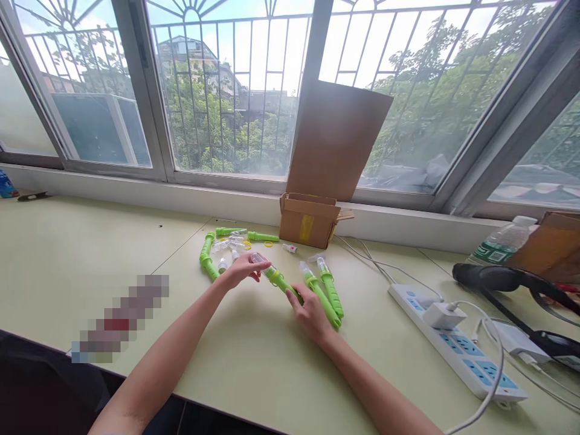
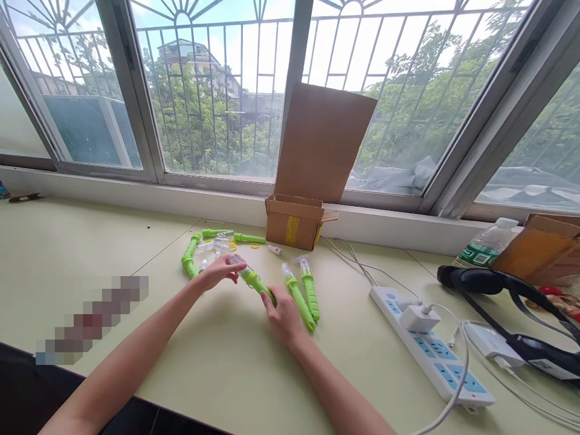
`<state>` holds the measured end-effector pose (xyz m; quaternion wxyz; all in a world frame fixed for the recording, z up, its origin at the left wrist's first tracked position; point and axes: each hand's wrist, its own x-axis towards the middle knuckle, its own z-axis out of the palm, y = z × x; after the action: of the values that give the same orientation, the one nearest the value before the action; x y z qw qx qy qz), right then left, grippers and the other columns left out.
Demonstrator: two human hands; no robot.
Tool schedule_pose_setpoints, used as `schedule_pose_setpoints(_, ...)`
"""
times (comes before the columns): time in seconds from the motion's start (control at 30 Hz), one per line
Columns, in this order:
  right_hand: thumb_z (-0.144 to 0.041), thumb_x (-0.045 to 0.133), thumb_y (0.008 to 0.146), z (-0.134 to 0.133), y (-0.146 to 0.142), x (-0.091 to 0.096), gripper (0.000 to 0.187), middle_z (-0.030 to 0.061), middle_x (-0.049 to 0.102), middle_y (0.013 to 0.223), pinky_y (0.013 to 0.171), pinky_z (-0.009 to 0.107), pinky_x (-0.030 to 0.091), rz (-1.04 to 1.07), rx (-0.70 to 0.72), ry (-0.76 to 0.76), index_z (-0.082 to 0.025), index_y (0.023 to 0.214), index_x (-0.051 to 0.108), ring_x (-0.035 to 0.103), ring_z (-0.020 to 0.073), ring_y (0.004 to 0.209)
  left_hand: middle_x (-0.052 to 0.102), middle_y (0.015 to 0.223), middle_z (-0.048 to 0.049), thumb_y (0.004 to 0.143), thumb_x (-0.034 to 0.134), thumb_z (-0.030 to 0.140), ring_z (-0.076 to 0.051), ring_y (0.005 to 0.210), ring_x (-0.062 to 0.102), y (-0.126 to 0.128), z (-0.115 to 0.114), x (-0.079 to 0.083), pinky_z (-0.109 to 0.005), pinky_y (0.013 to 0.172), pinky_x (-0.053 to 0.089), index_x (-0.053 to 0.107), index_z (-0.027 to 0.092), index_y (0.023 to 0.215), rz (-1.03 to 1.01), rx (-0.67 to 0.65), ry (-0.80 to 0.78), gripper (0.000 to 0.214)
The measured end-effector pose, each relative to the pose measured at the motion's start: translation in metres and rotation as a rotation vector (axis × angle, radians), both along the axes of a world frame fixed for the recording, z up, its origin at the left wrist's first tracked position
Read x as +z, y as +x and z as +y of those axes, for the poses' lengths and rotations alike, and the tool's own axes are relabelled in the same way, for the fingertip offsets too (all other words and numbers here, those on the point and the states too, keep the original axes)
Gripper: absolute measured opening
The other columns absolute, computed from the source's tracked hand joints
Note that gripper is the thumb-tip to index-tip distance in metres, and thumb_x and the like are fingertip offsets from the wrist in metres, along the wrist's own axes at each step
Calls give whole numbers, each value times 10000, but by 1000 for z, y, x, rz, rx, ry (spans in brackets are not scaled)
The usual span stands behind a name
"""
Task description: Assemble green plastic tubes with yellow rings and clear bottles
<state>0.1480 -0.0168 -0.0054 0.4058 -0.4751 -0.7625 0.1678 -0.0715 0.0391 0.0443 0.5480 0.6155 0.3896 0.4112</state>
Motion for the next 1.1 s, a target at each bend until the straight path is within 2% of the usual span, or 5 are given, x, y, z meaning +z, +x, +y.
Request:
schedule_pose_setpoints(0.13, -481, 551, 829, -1, 0, 0, 371, 44, 643, 782, 524, 278, 418, 29, -36, -26, -173, 1035, 568, 551, 162, 547, 547, 664, 3, 679, 745, 478, -97, 570, 543, 1, -1, -1, -241, 545, 484, 627, 131, 817, 12, -7, 0, 392)
schedule_pose_setpoints(0.33, -418, 388, 921, -2, 0, 3, 317, 22, 588, 631, 519, 275, 376, -28, 2, -61, -194, 798, 576, 515, 163, 554, 556, 662, -2, 691, 737, 474, -99, 568, 550, 3, 0, -3, -240, 549, 490, 635, 125, 829, 41, -16, 13, 389)
schedule_pose_setpoints(0.57, -465, 508, 852, -1, -1, 1, 306, 55, 635, 781, 585, 300, 428, -4, 7, -18, -188, 969, 562, 570, 193, 638, 562, 646, -5, 689, 730, 496, -101, 560, 552, 5, 0, -4, -237, 541, 494, 635, 122, 814, 42, 0, 37, 405)
schedule_pose_setpoints(0.87, -368, 342, 935, -3, 2, 7, 378, 10, 594, 562, 497, 273, 342, -74, -13, -99, -210, 661, 547, 508, 148, 486, 551, 638, -4, 727, 697, 503, -101, 556, 553, 12, -2, -5, -231, 527, 497, 618, 118, 813, 40, -28, 91, 402)
schedule_pose_setpoints(1.1, -451, 477, 872, 1, 2, 0, 321, 61, 682, 763, 560, 290, 417, 8, -100, 53, -180, 946, 631, 574, 184, 593, 565, 683, -13, 722, 681, 547, -117, 626, 568, 14, -5, 0, -220, 527, 498, 581, 144, 834, -2, 29, 88, 430)
